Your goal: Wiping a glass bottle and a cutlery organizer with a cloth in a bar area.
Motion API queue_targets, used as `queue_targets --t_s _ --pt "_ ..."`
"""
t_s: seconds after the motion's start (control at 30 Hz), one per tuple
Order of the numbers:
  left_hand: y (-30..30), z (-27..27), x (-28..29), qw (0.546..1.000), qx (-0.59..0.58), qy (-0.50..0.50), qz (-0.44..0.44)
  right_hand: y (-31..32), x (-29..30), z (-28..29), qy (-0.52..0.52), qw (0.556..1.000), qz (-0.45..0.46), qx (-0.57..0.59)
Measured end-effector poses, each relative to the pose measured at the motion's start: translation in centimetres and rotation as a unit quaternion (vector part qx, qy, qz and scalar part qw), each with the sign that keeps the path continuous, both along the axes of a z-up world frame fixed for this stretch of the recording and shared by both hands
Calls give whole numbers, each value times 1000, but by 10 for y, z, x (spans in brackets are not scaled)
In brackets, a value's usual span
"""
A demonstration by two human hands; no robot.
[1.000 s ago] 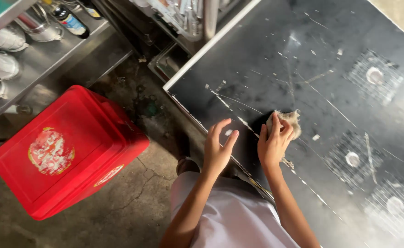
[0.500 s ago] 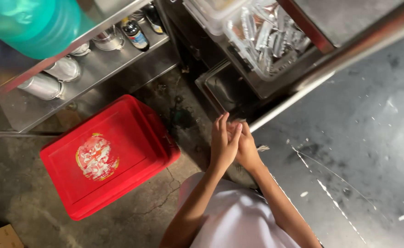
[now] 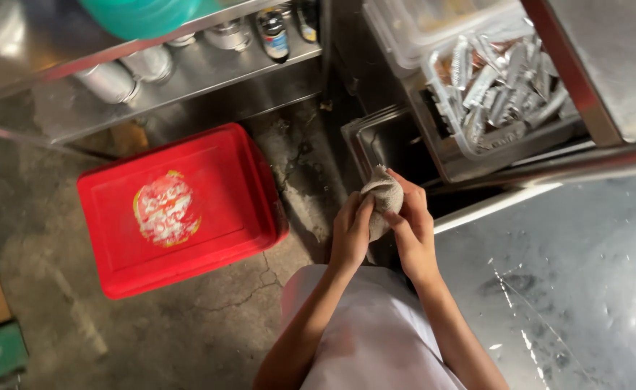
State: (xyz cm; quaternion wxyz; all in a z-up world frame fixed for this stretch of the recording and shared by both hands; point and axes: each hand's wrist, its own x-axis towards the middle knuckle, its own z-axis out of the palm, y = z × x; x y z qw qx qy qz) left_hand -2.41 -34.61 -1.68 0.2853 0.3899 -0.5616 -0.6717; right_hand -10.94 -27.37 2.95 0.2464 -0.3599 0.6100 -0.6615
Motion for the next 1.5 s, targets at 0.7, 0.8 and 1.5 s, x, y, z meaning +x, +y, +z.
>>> queue_targets --t_s 0.7,0.8,1.5 --pt "33 33 93 931 -40 110 346 -14 38 -2 256 931 259 0" --pt "43 43 88 929 -40 40 366 -2 59 -1 97 945 307 54" --pt "18 49 85 979 -24 39 196 -9 38 13 -126 968 208 53"
